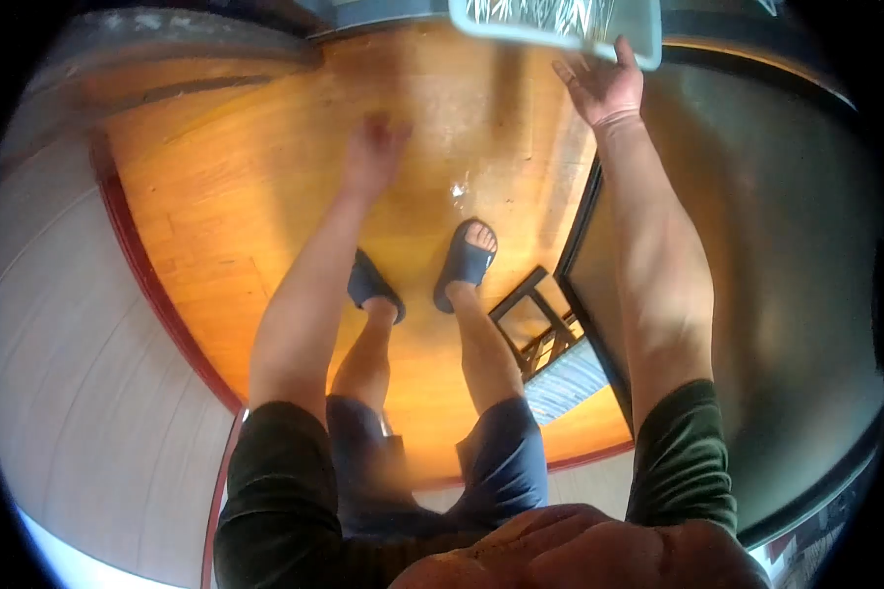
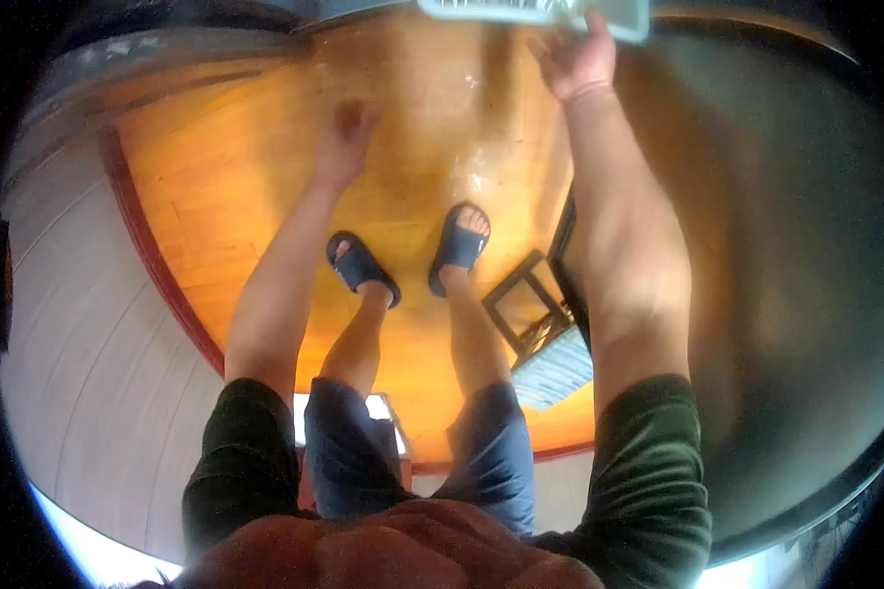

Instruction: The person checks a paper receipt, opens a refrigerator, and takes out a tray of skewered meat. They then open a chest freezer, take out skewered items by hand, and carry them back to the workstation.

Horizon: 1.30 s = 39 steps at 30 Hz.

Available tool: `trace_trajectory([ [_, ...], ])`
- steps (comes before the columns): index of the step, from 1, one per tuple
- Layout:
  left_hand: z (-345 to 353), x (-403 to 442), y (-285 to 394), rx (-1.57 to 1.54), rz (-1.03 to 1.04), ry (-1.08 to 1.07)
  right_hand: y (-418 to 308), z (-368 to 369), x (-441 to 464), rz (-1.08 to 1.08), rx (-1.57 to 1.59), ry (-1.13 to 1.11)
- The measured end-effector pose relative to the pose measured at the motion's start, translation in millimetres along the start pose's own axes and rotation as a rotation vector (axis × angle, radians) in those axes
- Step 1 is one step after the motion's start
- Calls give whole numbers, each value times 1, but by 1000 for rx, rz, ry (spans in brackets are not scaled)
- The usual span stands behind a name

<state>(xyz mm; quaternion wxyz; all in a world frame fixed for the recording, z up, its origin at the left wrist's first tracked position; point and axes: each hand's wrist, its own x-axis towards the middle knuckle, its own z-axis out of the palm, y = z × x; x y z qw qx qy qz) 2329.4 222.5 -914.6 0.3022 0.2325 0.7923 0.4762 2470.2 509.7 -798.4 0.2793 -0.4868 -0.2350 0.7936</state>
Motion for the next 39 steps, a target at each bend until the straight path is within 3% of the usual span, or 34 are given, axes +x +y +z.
trace_trajectory([
  [1,-31,-44,-66,44,-87,-50,33,-11,-20,-32,-199,5],
  [2,-84,-92,-67,480,-51,-138,62,-12,-45,-80,-401,-5],
  [3,-127,-139,-81,369,-183,-20,81,-3,-86,-40,-359,15],
  [4,-116,-86,13,363,-352,-74,11,0,-52,3,-321,51],
  [5,-166,-117,-15,431,-334,-46,24,-11,-81,18,-342,91],
  [6,-189,-149,-89,852,-130,-234,22,-50,-108,0,-538,128],
  [7,-144,-151,-44,788,-293,-218,8,-123,-130,-16,-584,281],
  [8,-75,-101,-6,696,-471,-175,-18,-204,-80,51,-601,359],
  [11,-292,-237,-16,681,-532,-188,80,-178,-369,286,-392,583],
  [12,-309,-250,-6,670,-511,-152,66,-177,-415,387,-400,767],
  [14,-334,-258,25,679,-500,-195,28,-208,-480,444,-349,831],
  [16,-365,-281,46,670,-495,-195,10,-246,-520,177,-1032,828],
  [18,-384,-296,62,664,-524,-178,-47,-205,-497,1,-1121,589],
  [20,-406,-318,76,663,-602,-161,-64,-180,-485,-2,-1086,547],
  [21,-412,-326,86,662,-641,-151,-64,-151,-494,-85,-1075,537],
  [22,-420,-336,94,681,-621,-163,-48,-166,-504,84,-1137,576],
  [24,-428,-355,114,723,-599,-173,-17,-162,-510,-155,-993,450],
  [25,-423,-362,119,649,-581,-95,-9,-181,-496,-67,-1106,416],
  [26,-427,-369,136,648,-614,-82,-15,-144,-494,0,-1218,387],
  [27,-425,-374,154,642,-647,-67,-34,-107,-497,129,-1526,315],
  [29,-429,-394,176,628,-648,-38,-41,-50,-493,252,-1595,92],
  [34,-439,-442,218,531,-764,117,-27,45,-396,-108,-2036,-556],
  [36,-447,-468,241,487,-763,214,-35,110,-358,-292,-2153,-693],
  [39,-461,-546,265,372,-778,388,-72,243,-349,-272,-2285,-765],
])
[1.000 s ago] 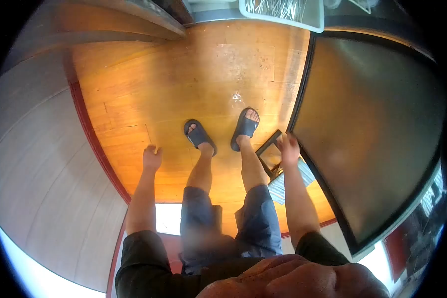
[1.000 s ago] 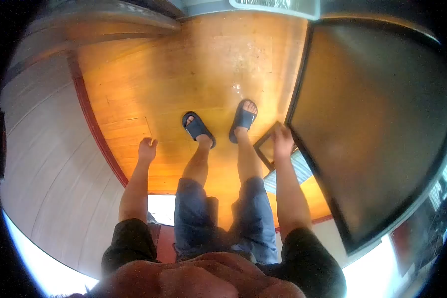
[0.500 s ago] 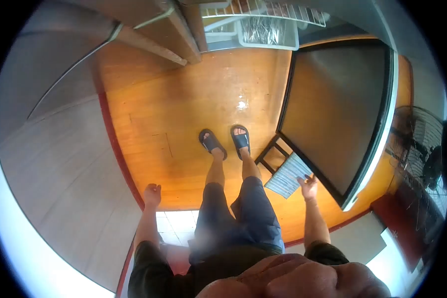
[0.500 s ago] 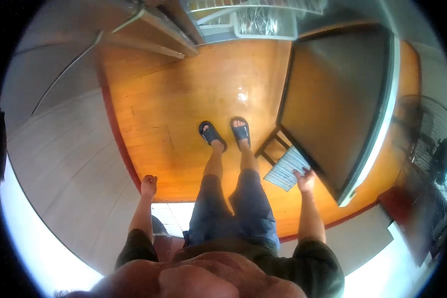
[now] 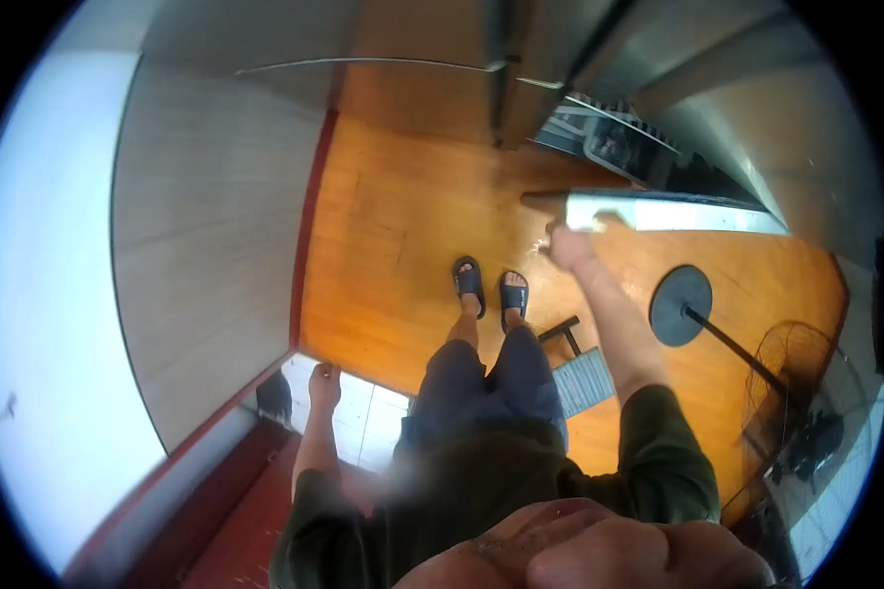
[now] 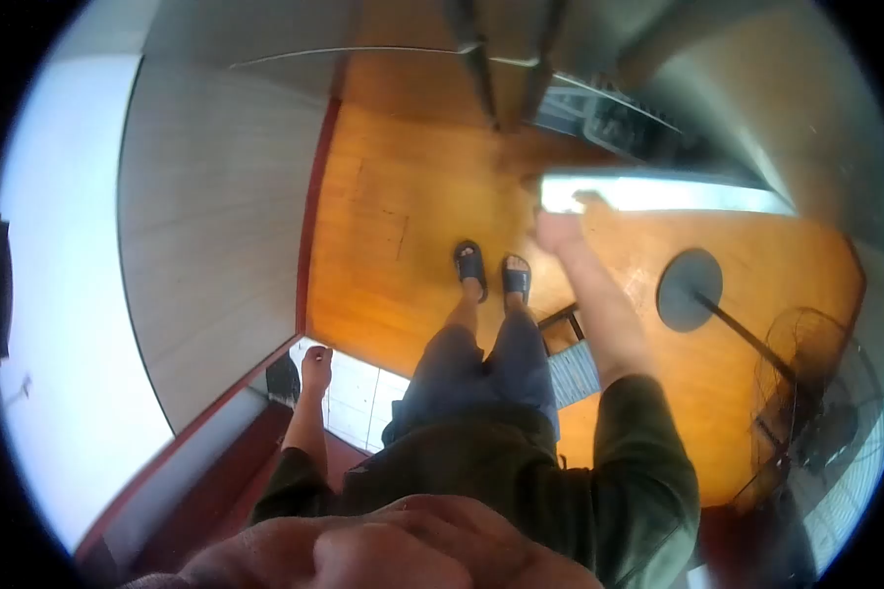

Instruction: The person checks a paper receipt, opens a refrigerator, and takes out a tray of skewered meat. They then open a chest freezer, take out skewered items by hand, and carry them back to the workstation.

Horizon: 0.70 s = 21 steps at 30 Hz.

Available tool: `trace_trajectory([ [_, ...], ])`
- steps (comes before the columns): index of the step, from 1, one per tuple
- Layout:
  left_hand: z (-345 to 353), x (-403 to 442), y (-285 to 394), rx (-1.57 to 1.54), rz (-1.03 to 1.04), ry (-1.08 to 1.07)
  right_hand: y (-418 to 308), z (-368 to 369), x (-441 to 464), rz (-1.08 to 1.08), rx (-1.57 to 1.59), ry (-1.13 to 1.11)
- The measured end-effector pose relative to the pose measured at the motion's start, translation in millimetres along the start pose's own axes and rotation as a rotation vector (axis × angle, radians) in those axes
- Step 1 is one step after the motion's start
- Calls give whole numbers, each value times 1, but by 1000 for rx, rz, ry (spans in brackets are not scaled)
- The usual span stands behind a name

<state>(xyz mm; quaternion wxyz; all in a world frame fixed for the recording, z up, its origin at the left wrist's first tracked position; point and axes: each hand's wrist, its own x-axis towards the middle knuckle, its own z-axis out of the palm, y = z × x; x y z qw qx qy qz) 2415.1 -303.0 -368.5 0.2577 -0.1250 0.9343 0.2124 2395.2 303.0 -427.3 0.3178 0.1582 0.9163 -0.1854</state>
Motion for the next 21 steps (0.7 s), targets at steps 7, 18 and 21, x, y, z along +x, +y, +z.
trace_trajectory([
  [7,-5,-207,-136,-81,-693,147,3,-155,84,-37,-500,68],
  [18,65,-486,-184,-439,-1331,278,-35,-72,144,-214,-697,-108],
  [21,105,-526,-216,-418,-1210,210,-145,-15,78,181,86,-272],
])
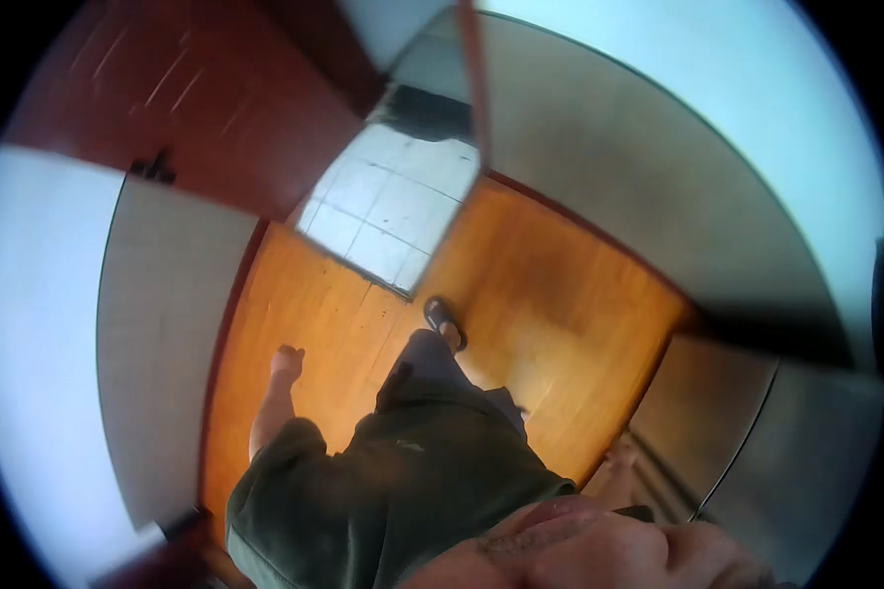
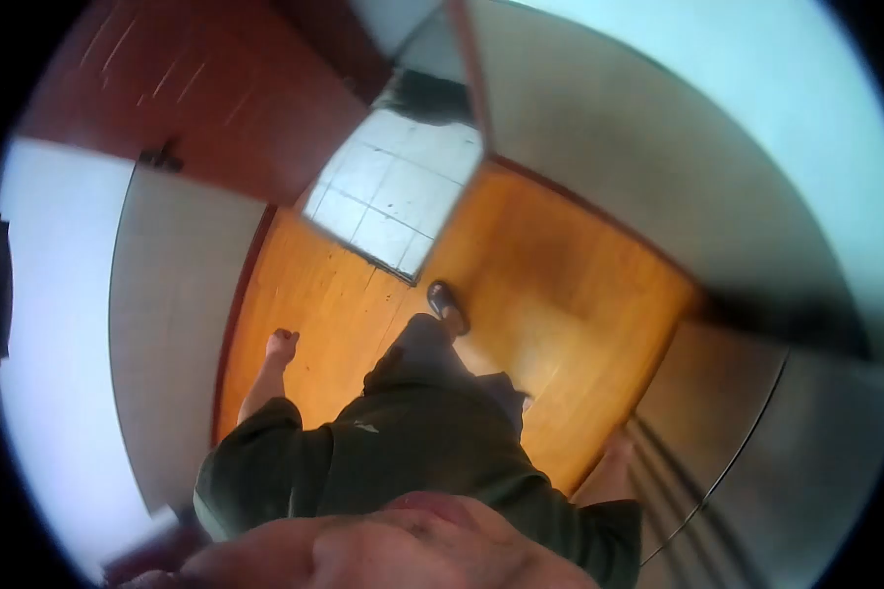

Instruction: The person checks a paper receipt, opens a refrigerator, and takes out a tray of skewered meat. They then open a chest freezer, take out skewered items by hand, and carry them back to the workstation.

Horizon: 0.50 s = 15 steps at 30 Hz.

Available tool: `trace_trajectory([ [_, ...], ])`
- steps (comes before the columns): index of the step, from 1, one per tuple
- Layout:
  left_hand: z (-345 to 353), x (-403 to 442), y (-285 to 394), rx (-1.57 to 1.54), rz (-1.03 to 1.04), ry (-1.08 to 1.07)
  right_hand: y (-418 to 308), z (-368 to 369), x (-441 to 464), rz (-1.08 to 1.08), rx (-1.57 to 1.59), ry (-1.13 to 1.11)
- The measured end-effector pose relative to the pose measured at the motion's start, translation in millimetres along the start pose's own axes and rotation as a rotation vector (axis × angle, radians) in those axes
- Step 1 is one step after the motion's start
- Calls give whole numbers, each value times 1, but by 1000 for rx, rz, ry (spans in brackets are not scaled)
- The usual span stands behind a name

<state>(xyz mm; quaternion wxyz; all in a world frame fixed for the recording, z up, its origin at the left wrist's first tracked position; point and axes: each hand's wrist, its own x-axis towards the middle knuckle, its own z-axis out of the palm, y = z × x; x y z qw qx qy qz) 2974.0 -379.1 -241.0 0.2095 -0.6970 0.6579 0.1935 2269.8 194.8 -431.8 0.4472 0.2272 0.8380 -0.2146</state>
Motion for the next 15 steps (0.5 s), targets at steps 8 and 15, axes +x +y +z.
trace_trajectory([
  [8,-140,97,26,-665,-202,358,-361,177,-102,-273,-496,-923],
  [15,-235,150,55,-710,-174,593,-668,342,-153,-1016,-1277,-422],
])
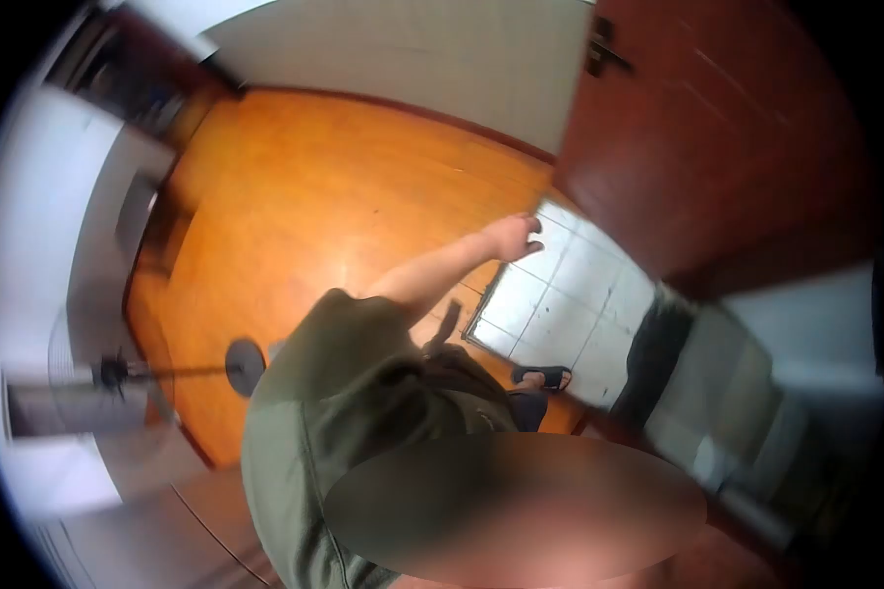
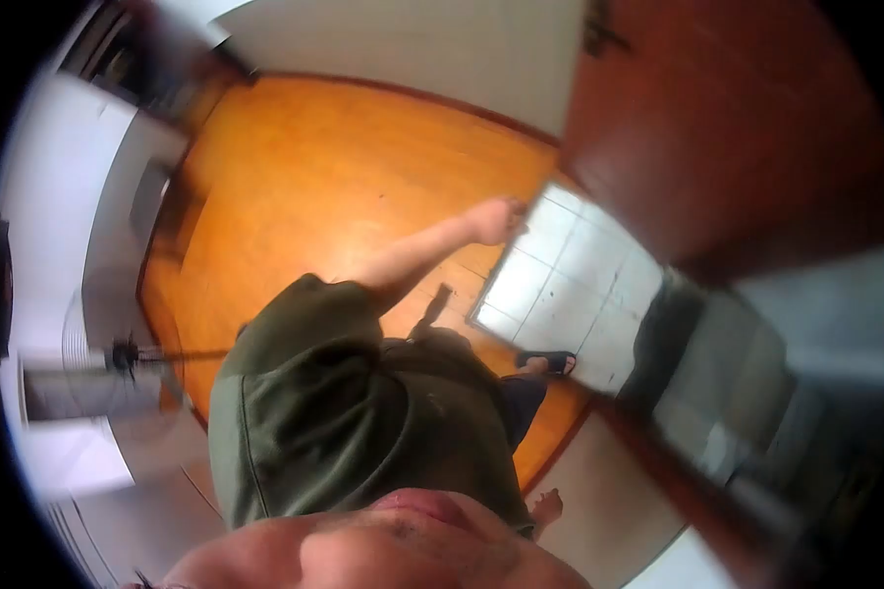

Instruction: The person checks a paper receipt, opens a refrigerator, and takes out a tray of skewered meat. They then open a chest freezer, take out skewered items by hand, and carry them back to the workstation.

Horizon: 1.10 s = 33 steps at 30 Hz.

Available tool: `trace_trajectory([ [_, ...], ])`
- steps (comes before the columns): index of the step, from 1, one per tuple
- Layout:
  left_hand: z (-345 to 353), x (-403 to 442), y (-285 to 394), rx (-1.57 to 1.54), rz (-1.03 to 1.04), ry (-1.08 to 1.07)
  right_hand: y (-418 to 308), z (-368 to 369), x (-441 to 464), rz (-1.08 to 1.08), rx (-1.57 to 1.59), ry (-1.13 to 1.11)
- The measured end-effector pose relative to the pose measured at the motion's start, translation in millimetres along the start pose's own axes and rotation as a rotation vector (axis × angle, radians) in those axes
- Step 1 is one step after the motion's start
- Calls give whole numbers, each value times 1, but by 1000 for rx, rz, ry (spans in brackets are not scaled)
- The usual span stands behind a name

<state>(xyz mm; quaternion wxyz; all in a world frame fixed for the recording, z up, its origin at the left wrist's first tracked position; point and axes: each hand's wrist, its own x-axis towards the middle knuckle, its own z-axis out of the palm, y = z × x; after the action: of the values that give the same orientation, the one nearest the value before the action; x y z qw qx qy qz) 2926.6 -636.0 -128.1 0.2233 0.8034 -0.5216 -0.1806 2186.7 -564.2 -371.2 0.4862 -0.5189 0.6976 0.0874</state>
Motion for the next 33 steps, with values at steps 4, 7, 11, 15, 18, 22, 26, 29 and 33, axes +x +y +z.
trace_trajectory([
  [4,-18,-19,68,-144,-244,225,-102,-129,90,-713,-1079,114],
  [7,-16,8,89,-137,-393,302,-227,-189,185,-400,-176,51],
  [11,5,61,154,-7,-380,303,-357,-306,258,-112,238,4],
  [15,31,162,276,-23,-113,107,-421,-381,304,-498,204,183],
  [18,83,252,382,-117,315,-14,-438,-404,291,-561,365,471],
  [22,135,334,553,-263,857,-362,-394,-474,228,-166,84,460],
  [26,181,367,693,-166,1156,-616,-282,-552,216,38,485,833],
  [29,211,389,755,-187,1228,-644,-243,-586,179,209,1084,809],
  [33,271,409,849,-180,1037,-647,-181,-670,197,206,1294,746],
])
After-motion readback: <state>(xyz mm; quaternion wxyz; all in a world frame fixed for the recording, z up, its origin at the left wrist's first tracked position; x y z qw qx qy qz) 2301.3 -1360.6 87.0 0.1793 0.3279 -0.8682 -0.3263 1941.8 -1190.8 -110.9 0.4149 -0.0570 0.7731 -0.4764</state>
